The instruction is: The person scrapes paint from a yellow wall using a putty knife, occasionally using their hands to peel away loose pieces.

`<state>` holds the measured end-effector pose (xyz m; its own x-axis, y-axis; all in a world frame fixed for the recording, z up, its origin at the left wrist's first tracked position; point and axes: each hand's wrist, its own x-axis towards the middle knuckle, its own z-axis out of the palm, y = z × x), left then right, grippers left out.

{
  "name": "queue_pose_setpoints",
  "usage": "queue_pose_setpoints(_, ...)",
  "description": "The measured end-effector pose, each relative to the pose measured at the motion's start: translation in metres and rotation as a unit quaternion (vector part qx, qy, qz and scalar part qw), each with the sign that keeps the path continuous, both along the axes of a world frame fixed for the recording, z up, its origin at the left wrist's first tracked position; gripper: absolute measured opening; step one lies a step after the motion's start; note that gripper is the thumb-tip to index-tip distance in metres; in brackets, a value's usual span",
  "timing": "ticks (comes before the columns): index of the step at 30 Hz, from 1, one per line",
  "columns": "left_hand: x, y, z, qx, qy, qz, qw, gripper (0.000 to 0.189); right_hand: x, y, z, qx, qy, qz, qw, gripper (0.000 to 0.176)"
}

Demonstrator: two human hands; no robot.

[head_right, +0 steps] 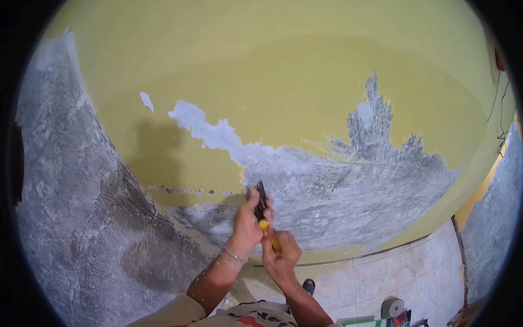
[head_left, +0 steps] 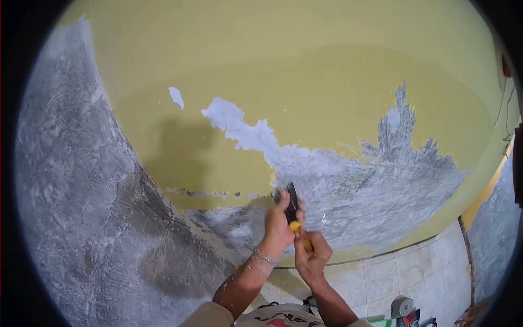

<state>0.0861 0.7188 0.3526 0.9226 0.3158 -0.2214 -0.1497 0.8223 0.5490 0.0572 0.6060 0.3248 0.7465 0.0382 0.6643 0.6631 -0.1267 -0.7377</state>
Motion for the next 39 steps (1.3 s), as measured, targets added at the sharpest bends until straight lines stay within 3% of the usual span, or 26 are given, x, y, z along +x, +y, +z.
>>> queue_pose_setpoints(4, -0.001, 0.003, -0.017, 0.002, 0.026, -0.009, 1.0, 0.04, -0.002, -0.002, -0.012, -0.019, 0.005, -0.005, 1.0, 0.007)
queue_pose_setpoints(6, 0.007, -0.005, -0.025, 0.035, -0.043, 0.023, 0.998, 0.046, 0.011, -0.004, -0.027, 0.007, -0.022, 0.007, 1.0, 0.008)
queue_pose_setpoints(11, 0.0, -0.015, -0.035, 0.054, -0.068, 0.038, 0.995, 0.054, 0.021, -0.006, -0.039, 0.02, -0.069, 0.045, 0.996, 0.013)
queue_pose_setpoints(16, 0.003, -0.021, -0.032, 0.054, -0.01, 0.046, 0.997, 0.059, 0.021, -0.001, -0.045, 0.026, -0.055, 0.023, 0.998, 0.009)
queue_pose_setpoints(19, 0.005, -0.009, -0.024, 0.095, -0.052, 0.059, 0.992, 0.065, 0.025, 0.004, -0.036, 0.022, 0.004, 0.046, 0.999, 0.006)
queue_pose_setpoints(25, -0.001, -0.01, 0.002, 0.1, -0.024, 0.062, 0.993, 0.062, 0.016, 0.007, -0.029, 0.064, 0.029, 0.054, 0.996, 0.012)
queue_pose_setpoints(27, 0.003, 0.002, 0.023, 0.087, -0.016, 0.077, 0.993, 0.059, 0.023, 0.016, -0.016, 0.03, 0.024, 0.048, 0.998, 0.015)
queue_pose_setpoints(29, -0.001, 0.008, 0.022, 0.113, -0.057, 0.05, 0.991, 0.058, 0.023, 0.023, 0.002, 0.011, -0.001, 0.046, 0.999, 0.021)
queue_pose_setpoints(31, -0.008, -0.006, -0.009, 0.124, 0.008, 0.027, 0.992, 0.059, 0.015, 0.014, -0.028, 0.001, -0.012, 0.036, 0.999, 0.022)
queue_pose_setpoints(33, -0.005, -0.01, -0.002, 0.09, 0.012, 0.032, 0.995, 0.059, 0.01, 0.012, -0.033, 0.051, 0.048, 0.045, 0.997, 0.016)
queue_pose_setpoints(39, -0.008, -0.009, 0.0, 0.063, 0.006, 0.018, 0.998, 0.058, 0.016, 0.018, -0.03, 0.067, 0.045, 0.044, 0.996, 0.013)
